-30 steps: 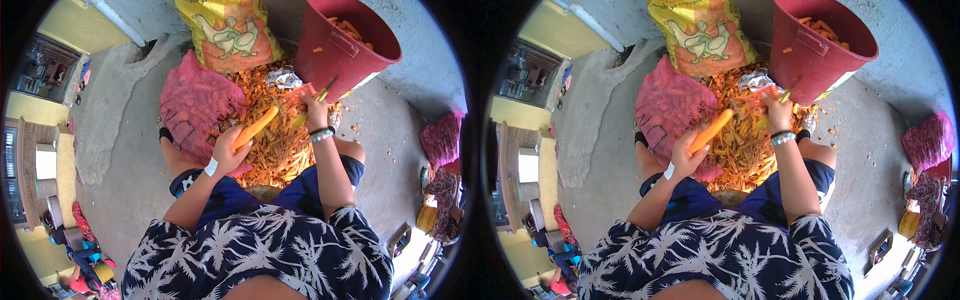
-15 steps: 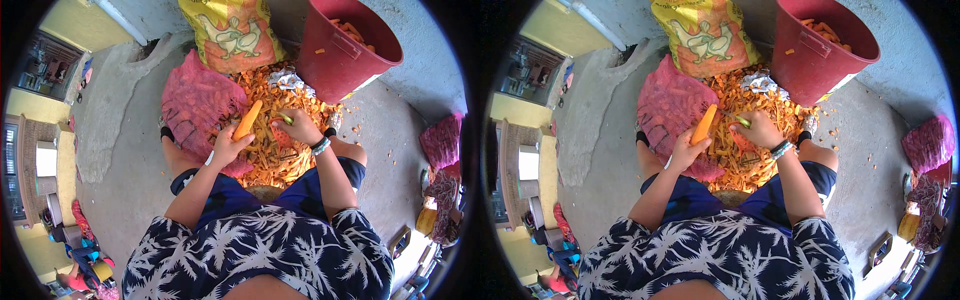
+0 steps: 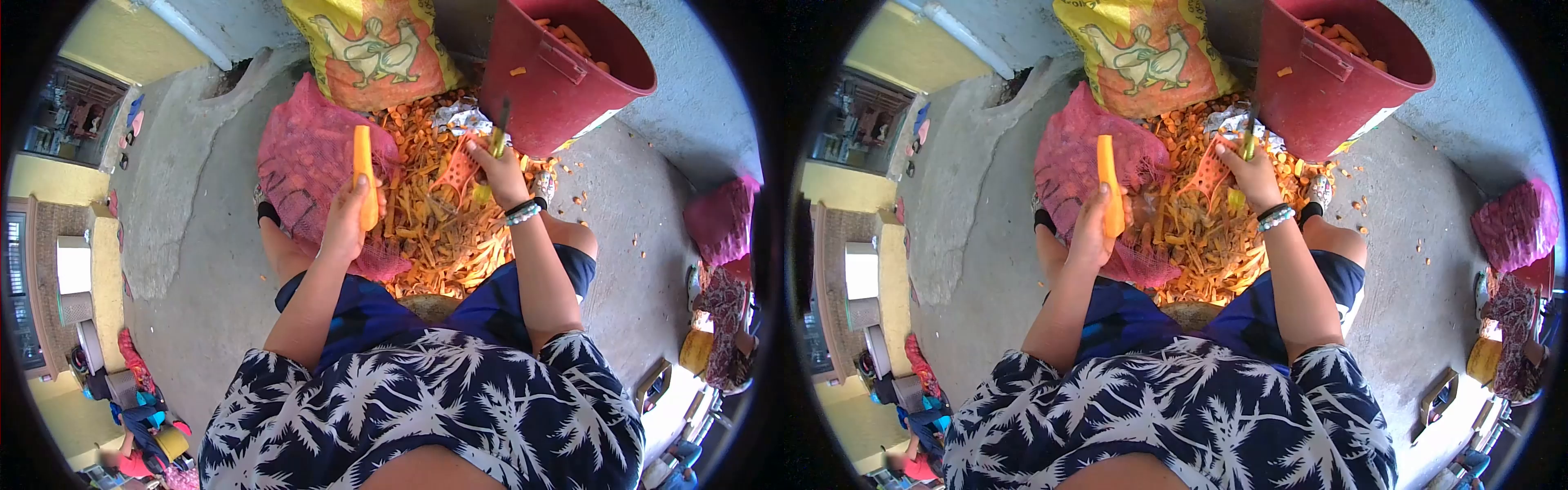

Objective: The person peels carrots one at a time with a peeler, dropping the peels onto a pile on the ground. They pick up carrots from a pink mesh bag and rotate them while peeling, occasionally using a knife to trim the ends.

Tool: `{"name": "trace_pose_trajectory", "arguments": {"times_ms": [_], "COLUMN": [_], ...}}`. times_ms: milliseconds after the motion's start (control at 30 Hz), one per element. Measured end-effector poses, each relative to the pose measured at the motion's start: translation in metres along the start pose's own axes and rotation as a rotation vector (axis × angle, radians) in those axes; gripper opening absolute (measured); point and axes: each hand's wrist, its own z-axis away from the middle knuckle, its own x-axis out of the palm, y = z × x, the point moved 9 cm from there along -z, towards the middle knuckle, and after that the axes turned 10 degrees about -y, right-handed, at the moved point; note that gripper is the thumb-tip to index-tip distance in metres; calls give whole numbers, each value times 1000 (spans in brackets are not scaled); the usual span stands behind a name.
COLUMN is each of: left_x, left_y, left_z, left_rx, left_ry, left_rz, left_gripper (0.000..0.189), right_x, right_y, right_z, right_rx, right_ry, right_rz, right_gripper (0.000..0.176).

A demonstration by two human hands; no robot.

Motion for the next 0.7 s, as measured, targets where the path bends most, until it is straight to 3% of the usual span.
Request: {"name": "trace_pose_trajectory", "arguments": {"times_ms": [33, 167, 433, 700], "left_x": [-1, 0, 8, 8], "left_y": [-3, -12, -21, -37], "left_z": [0, 4, 5, 6], "left_rx": [-1, -65, -93, -128], "left_ry": [-2, 21, 34, 14], "left_rz": [1, 109, -14, -50], "left_gripper": [36, 34, 31, 28], "right_x": [-3, 1, 10, 15], "right_y": [-11, -19, -23, -4], "right_z": [6, 11, 12, 6], "right_rx": [-96, -181, -193, -134], "right_ry": [43, 49, -38, -87], "right_rz": [-192, -389, -551, -975], "right_gripper": [28, 26, 21, 17]}}
